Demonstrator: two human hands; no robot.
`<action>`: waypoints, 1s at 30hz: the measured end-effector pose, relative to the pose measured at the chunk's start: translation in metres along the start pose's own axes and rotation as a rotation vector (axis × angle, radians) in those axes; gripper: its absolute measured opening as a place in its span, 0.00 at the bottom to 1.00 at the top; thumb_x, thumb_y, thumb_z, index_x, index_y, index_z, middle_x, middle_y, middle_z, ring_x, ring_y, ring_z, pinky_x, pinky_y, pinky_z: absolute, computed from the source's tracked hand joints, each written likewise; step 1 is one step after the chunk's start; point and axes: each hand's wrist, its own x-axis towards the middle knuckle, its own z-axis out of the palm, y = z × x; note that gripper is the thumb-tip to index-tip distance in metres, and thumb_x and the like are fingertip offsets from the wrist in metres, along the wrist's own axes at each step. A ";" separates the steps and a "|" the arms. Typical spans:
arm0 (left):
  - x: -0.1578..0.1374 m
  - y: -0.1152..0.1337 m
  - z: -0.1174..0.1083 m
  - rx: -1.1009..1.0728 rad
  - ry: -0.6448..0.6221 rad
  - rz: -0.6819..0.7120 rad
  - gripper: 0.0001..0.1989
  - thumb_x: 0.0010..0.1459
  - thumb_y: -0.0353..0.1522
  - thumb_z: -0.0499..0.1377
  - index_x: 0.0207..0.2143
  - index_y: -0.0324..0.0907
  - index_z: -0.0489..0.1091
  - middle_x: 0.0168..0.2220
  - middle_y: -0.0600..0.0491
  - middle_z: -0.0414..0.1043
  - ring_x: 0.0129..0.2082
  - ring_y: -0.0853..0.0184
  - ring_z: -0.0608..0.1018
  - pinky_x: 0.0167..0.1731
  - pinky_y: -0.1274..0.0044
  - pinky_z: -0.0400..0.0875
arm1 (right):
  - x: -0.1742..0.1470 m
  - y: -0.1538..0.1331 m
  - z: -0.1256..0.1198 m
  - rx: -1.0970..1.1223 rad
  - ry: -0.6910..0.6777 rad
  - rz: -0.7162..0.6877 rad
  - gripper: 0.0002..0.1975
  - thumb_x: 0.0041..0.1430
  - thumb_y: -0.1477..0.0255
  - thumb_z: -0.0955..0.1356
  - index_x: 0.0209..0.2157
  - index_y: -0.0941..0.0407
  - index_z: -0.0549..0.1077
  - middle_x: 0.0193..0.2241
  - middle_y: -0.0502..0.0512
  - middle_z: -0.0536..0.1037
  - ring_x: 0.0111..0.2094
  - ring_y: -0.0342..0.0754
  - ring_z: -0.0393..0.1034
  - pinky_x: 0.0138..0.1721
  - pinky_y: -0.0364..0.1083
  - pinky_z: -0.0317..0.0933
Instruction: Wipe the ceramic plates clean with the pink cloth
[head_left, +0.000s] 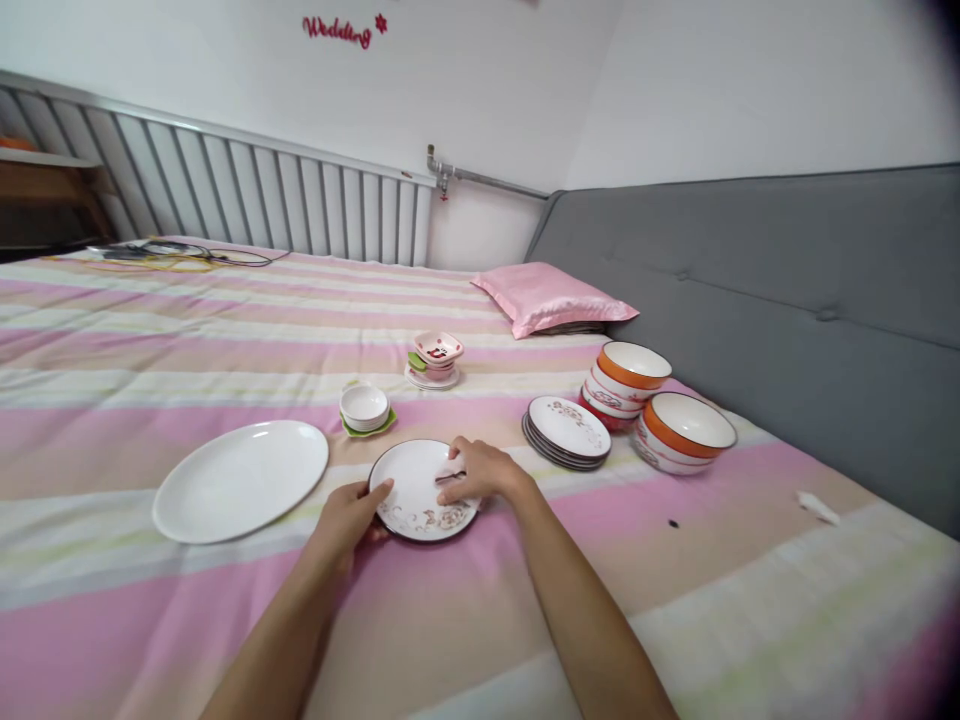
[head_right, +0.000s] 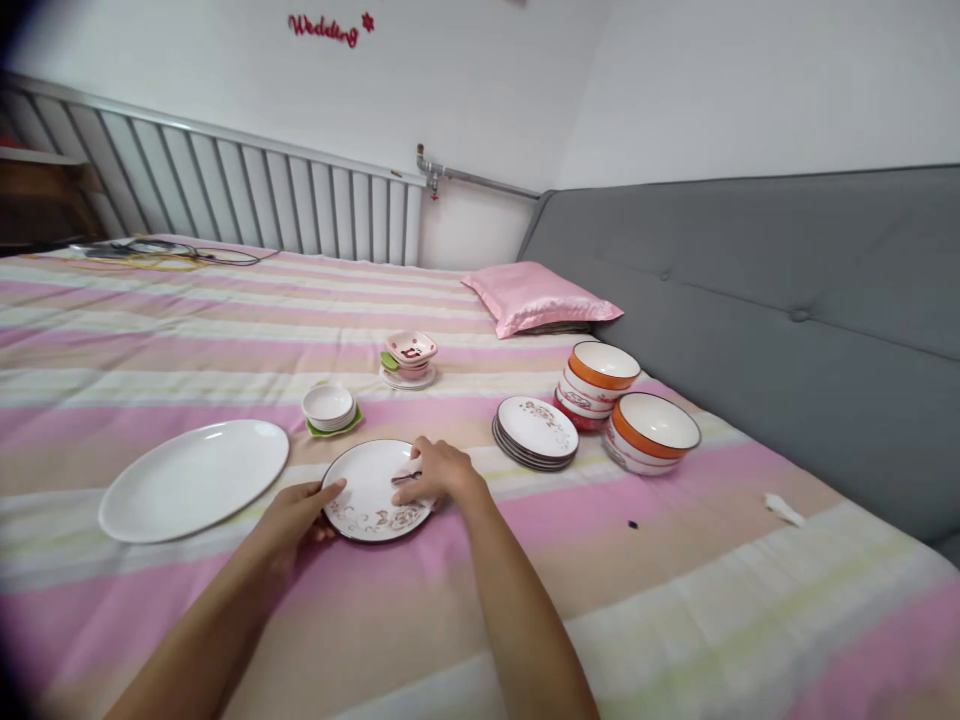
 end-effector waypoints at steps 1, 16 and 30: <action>0.001 -0.002 0.001 0.015 0.018 0.020 0.16 0.44 0.41 0.61 0.26 0.35 0.68 0.12 0.56 0.64 0.11 0.74 0.64 0.12 0.80 0.59 | -0.003 0.002 0.002 0.037 0.011 -0.003 0.38 0.26 0.53 0.75 0.43 0.50 0.66 0.37 0.52 0.74 0.39 0.52 0.69 0.32 0.43 0.56; -0.110 -0.037 -0.017 0.202 0.116 0.237 0.22 0.46 0.47 0.55 0.30 0.36 0.71 0.19 0.51 0.71 0.19 0.63 0.72 0.17 0.75 0.62 | -0.147 -0.011 0.072 0.395 0.409 0.021 0.24 0.38 0.57 0.73 0.38 0.50 0.66 0.31 0.47 0.75 0.33 0.45 0.69 0.31 0.41 0.57; -0.197 -0.090 -0.032 0.333 0.139 0.357 0.20 0.54 0.41 0.53 0.42 0.36 0.69 0.38 0.45 0.74 0.39 0.57 0.75 0.39 0.68 0.68 | -0.231 -0.024 0.099 0.361 0.464 -0.073 0.21 0.41 0.58 0.72 0.38 0.50 0.67 0.33 0.47 0.75 0.33 0.47 0.70 0.33 0.43 0.61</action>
